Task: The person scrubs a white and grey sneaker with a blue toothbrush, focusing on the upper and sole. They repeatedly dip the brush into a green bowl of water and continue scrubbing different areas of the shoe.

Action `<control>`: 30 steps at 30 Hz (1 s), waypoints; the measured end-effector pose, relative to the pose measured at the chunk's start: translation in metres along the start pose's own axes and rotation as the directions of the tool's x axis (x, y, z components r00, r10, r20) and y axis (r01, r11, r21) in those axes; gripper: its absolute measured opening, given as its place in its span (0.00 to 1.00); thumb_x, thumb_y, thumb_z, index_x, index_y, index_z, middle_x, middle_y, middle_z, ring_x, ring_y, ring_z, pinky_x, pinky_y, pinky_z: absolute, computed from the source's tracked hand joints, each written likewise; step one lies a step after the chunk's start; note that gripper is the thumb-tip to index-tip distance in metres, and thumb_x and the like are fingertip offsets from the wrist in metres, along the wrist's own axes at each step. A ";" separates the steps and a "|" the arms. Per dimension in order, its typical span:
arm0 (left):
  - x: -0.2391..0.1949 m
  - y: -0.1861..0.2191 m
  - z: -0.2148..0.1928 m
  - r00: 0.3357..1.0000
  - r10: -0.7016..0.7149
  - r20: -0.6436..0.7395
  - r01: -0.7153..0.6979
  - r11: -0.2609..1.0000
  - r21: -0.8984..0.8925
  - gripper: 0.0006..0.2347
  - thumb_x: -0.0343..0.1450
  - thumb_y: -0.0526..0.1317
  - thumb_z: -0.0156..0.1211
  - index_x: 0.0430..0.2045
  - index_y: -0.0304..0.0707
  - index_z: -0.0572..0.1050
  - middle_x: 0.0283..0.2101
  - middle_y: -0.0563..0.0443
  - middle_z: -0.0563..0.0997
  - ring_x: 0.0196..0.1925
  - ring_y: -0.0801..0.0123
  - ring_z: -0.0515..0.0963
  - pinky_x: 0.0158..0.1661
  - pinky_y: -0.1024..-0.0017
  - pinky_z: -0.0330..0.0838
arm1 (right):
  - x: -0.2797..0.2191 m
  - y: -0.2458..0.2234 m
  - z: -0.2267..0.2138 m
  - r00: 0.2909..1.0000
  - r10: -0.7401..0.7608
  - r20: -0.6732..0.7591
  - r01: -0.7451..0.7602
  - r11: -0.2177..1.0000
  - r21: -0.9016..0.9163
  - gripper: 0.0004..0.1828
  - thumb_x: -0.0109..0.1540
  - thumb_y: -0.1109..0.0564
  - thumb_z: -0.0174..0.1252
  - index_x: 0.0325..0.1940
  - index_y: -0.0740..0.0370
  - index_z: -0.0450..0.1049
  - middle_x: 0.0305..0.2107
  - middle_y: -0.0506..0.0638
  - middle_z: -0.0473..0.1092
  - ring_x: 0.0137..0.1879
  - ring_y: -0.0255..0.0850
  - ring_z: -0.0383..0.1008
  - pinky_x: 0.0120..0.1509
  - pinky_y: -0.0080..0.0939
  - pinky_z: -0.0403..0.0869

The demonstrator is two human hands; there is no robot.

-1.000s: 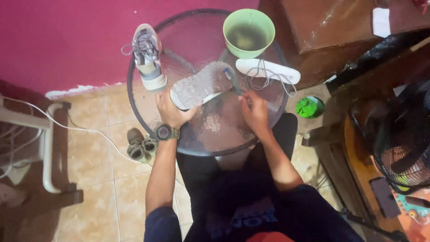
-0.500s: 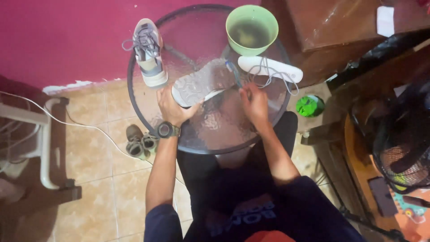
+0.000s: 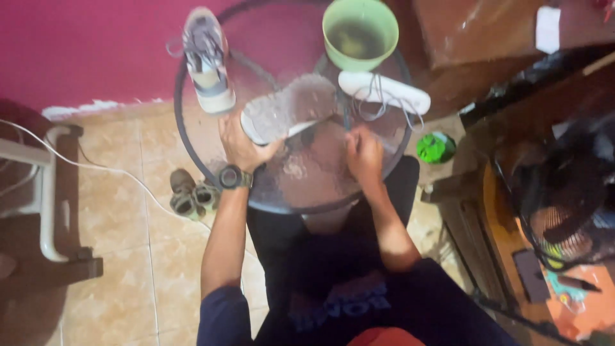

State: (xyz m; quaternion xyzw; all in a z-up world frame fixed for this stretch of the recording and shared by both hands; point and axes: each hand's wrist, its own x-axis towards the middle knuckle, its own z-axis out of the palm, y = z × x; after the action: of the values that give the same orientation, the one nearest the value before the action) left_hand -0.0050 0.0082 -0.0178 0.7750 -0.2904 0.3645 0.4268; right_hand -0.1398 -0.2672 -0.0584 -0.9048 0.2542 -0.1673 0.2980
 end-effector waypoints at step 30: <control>0.007 -0.013 0.002 0.998 -0.064 -0.006 0.064 0.995 -0.078 0.41 0.56 0.60 0.82 0.51 0.23 0.68 0.40 0.27 0.77 0.43 0.34 0.80 0.50 0.50 0.71 | 0.022 0.009 -0.009 0.969 -0.209 -0.128 0.224 0.969 0.109 0.04 0.66 0.52 0.62 0.37 0.50 0.77 0.22 0.54 0.73 0.31 0.58 0.76 0.38 0.52 0.72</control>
State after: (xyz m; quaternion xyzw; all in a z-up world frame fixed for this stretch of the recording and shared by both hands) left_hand 0.0089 0.0116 -0.0188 0.7652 -0.2777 0.3422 0.4693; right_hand -0.1289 -0.2898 -0.0541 -0.8958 0.1598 -0.2662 0.3179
